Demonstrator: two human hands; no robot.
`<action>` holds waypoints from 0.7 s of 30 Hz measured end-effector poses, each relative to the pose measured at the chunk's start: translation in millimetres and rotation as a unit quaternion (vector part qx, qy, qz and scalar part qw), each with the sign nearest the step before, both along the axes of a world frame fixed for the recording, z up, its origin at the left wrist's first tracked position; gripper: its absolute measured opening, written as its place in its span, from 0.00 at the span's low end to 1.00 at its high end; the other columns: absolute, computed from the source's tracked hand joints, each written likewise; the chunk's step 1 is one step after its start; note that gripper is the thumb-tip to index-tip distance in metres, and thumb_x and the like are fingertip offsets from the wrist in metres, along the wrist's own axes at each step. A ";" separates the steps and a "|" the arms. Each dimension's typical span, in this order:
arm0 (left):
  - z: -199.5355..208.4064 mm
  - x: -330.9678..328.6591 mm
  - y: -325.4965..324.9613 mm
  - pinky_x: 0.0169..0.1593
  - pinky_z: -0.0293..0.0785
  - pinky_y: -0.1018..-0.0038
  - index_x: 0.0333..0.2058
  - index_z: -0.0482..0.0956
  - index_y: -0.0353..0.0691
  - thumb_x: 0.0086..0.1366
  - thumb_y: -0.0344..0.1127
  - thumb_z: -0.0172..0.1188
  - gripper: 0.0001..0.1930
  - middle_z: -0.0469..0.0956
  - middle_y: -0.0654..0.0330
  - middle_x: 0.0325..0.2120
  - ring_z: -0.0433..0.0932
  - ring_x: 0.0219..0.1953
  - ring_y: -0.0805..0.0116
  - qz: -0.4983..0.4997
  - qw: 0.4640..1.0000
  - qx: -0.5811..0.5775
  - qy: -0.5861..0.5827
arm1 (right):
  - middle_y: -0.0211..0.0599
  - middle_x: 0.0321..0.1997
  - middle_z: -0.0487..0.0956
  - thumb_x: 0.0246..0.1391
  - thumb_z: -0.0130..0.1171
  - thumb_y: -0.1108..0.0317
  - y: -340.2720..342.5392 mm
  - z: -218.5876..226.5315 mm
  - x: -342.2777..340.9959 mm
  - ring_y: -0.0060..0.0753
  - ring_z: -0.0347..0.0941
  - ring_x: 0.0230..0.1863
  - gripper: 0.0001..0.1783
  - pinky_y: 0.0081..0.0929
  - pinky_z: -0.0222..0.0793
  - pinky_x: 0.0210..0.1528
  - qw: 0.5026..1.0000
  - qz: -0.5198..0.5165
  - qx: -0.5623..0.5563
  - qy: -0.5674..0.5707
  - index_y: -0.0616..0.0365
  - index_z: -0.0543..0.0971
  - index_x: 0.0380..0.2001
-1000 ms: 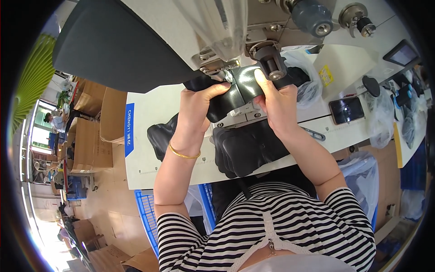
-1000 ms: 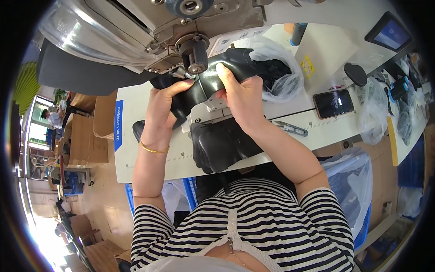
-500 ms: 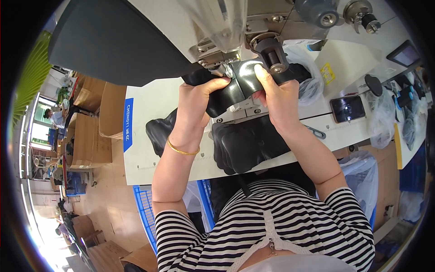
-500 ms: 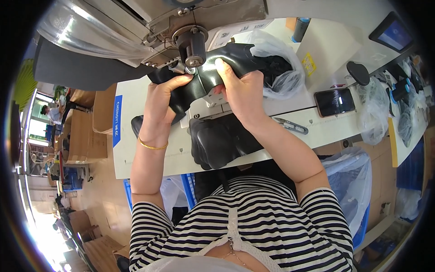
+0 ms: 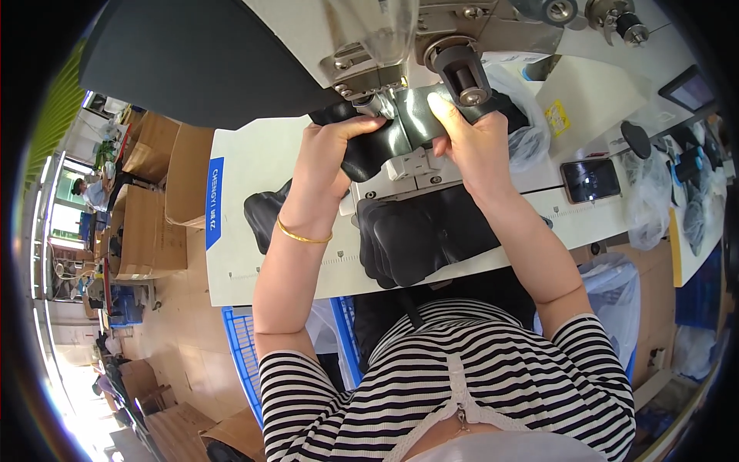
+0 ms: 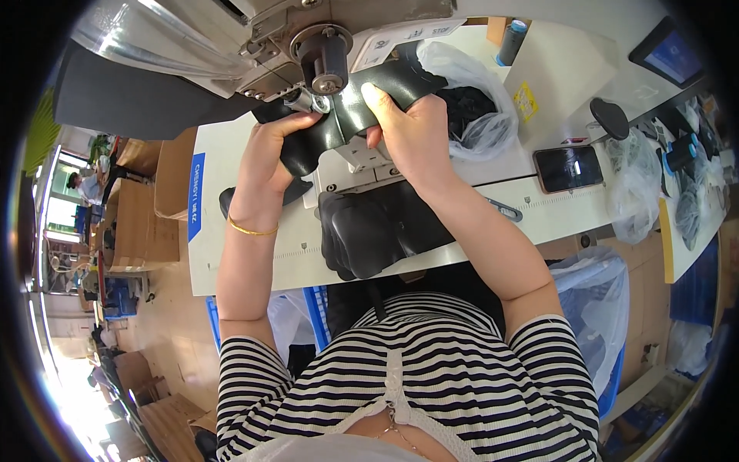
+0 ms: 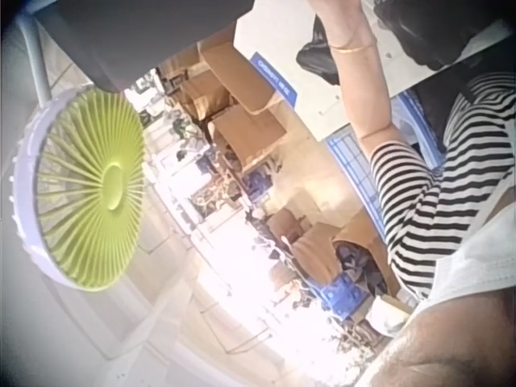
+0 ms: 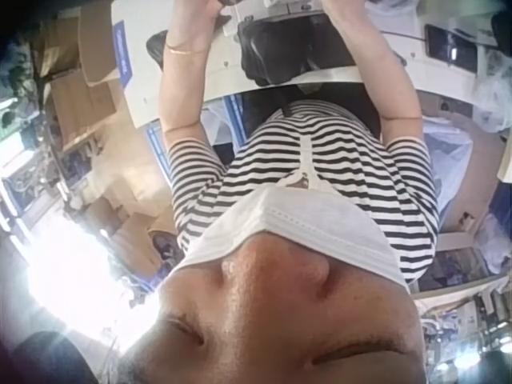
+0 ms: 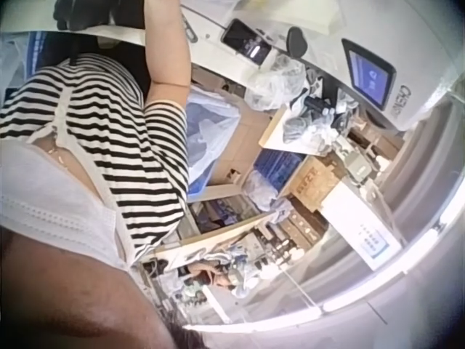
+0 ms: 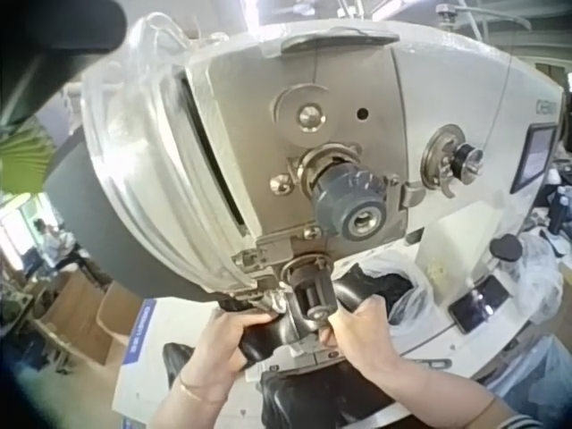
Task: Stitching black leather components of a shoe using an industrial sewing machine.
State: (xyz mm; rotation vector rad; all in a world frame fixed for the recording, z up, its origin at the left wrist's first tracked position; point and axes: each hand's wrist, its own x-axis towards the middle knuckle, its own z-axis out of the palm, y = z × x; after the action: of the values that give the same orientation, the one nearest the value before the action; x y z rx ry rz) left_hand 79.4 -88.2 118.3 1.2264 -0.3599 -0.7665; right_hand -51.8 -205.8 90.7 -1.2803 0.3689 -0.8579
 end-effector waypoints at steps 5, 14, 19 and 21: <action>0.5 -6.5 7.2 0.37 0.77 0.73 0.34 0.78 0.24 0.56 0.20 0.58 0.07 0.79 0.53 0.32 0.79 0.33 0.67 0.007 1.000 -0.016 0.014 | 0.31 0.20 0.76 0.57 0.55 0.68 -0.2 2.5 -2.7 0.19 0.68 0.15 0.10 0.18 0.62 0.18 1.000 0.009 0.002 0.022 0.66 0.79 0.29; 4.9 -8.7 25.3 0.38 0.78 0.73 0.38 0.76 0.27 0.54 0.22 0.58 0.11 0.79 0.54 0.34 0.80 0.33 0.68 -0.066 0.998 0.021 -0.003 | 0.29 0.18 0.74 0.57 0.56 0.64 3.1 0.0 -12.9 0.17 0.65 0.13 0.13 0.17 0.58 0.14 0.999 0.037 -0.002 0.025 0.64 0.78 0.28; -22.3 -54.6 51.7 0.41 0.77 0.75 0.40 0.77 0.31 0.54 0.20 0.58 0.13 0.80 0.59 0.34 0.79 0.35 0.71 -0.062 0.998 -0.001 -0.008 | 0.29 0.38 0.77 0.52 0.61 0.74 36.4 -29.8 -41.9 0.17 0.72 0.36 0.11 0.17 0.70 0.37 1.000 0.011 -0.005 -0.029 0.61 0.76 0.40; -36.7 -63.3 60.5 0.42 0.76 0.75 0.41 0.77 0.32 0.55 0.20 0.57 0.13 0.80 0.59 0.35 0.79 0.36 0.71 -0.074 0.997 0.004 0.022 | 0.32 0.43 0.77 0.51 0.62 0.76 42.6 -37.1 -55.3 0.20 0.73 0.43 0.14 0.21 0.71 0.47 0.996 0.077 0.046 0.018 0.61 0.75 0.43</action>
State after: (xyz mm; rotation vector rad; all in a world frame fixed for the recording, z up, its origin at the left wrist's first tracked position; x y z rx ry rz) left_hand 16.1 -27.7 81.6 1.1972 -0.4161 -0.9221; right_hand -107.1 -163.3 53.6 -1.2231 0.3297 -0.6823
